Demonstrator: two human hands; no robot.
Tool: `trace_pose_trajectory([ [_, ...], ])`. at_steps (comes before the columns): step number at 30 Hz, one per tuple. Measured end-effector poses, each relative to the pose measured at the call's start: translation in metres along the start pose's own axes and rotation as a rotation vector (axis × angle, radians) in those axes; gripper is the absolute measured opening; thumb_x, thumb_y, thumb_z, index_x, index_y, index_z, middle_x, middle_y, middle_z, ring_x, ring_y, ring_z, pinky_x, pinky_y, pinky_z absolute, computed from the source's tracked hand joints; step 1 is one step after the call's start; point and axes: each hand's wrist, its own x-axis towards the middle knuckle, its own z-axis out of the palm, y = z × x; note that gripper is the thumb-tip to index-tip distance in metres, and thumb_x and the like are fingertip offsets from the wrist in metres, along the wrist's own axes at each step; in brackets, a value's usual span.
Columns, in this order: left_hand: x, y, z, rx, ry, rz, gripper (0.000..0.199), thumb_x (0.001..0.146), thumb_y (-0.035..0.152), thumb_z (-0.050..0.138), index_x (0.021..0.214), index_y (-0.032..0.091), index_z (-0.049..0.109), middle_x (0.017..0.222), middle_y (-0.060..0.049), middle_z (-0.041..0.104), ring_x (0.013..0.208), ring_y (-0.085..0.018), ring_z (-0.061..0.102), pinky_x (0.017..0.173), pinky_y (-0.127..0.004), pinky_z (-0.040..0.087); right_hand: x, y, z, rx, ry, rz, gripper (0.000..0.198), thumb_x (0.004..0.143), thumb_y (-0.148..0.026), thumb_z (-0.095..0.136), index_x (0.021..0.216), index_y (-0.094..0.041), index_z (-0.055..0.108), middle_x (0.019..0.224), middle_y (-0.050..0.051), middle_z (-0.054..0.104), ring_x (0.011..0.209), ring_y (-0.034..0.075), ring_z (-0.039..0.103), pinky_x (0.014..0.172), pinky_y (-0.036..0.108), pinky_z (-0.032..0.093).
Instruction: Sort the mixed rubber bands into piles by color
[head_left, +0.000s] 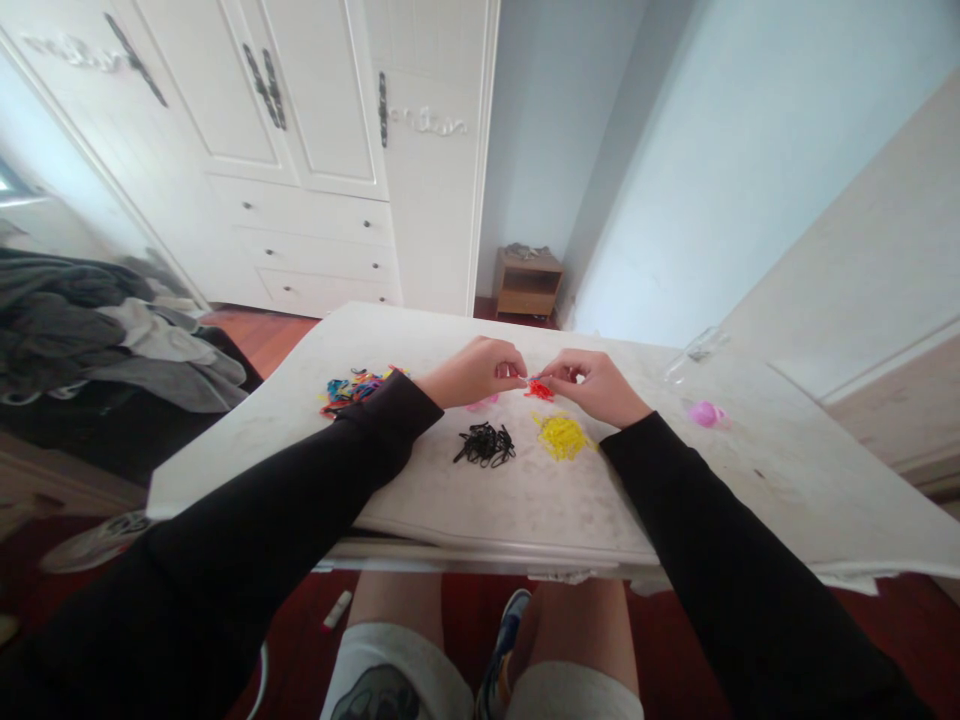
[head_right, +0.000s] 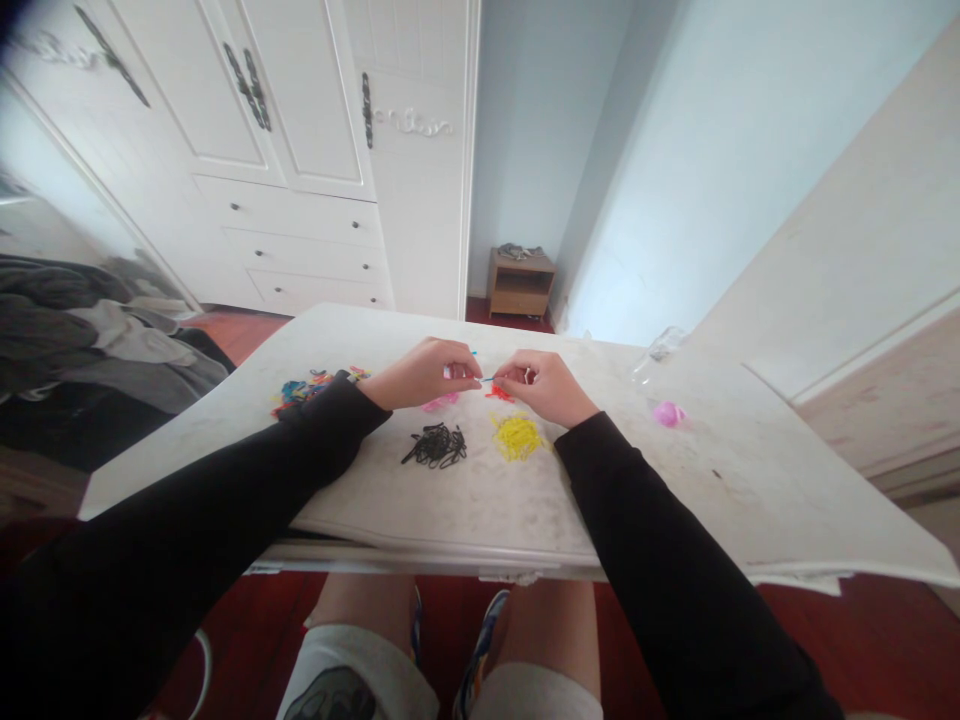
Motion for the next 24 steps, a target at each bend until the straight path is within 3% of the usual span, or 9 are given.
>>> trace_pose_trajectory([
  [5, 0.000, 0.006, -0.001, 0.004, -0.010, 0.002, 0.011, 0.086, 0.015, 0.066, 0.081, 0.015, 0.076, 0.074, -0.003, 0.071, 0.067, -0.013, 0.060, 0.068, -0.025, 0.045, 0.000, 0.000, 0.000, -0.005, -0.019, -0.023, 0.019, 0.085, -0.035, 0.072, 0.081, -0.018, 0.078, 0.067, 0.001, 0.063, 0.061, 0.013, 0.048, 0.058, 0.029, 0.037],
  [11, 0.000, 0.009, -0.002, -0.123, 0.029, -0.081, 0.009, 0.083, 0.014, 0.066, 0.078, 0.014, 0.074, 0.071, -0.003, 0.071, 0.066, -0.013, 0.062, 0.066, -0.025, 0.048, 0.002, -0.005, 0.000, -0.013, 0.061, -0.015, 0.017, 0.084, -0.031, 0.069, 0.074, -0.019, 0.073, 0.070, 0.002, 0.068, 0.060, 0.013, 0.048, 0.059, 0.030, 0.037],
  [14, 0.000, 0.006, -0.005, -0.142, 0.051, -0.112, 0.008, 0.079, 0.013, 0.067, 0.074, 0.015, 0.073, 0.067, -0.002, 0.070, 0.064, -0.013, 0.061, 0.065, -0.025, 0.048, 0.003, -0.004, -0.004, -0.013, 0.142, 0.004, 0.016, 0.081, -0.031, 0.070, 0.070, -0.019, 0.068, 0.067, 0.002, 0.065, 0.061, 0.014, 0.049, 0.060, 0.031, 0.037],
  [20, 0.001, 0.001, -0.013, -0.117, 0.119, -0.158, 0.009, 0.075, 0.010, 0.066, 0.069, 0.014, 0.071, 0.064, -0.003, 0.068, 0.061, -0.013, 0.060, 0.061, -0.025, 0.047, 0.004, 0.002, -0.022, -0.006, 0.458, 0.117, 0.013, 0.079, -0.028, 0.067, 0.070, -0.020, 0.063, 0.066, 0.001, 0.059, 0.061, 0.015, 0.047, 0.061, 0.032, 0.037],
  [24, 0.002, 0.002, -0.012, -0.073, 0.130, -0.151, 0.009, 0.076, 0.012, 0.066, 0.068, 0.015, 0.070, 0.062, -0.002, 0.067, 0.060, -0.012, 0.058, 0.060, -0.026, 0.045, 0.005, 0.000, -0.014, 0.002, 0.410, 0.079, 0.014, 0.080, -0.030, 0.068, 0.071, -0.020, 0.063, 0.068, 0.001, 0.061, 0.063, 0.015, 0.050, 0.061, 0.032, 0.039],
])
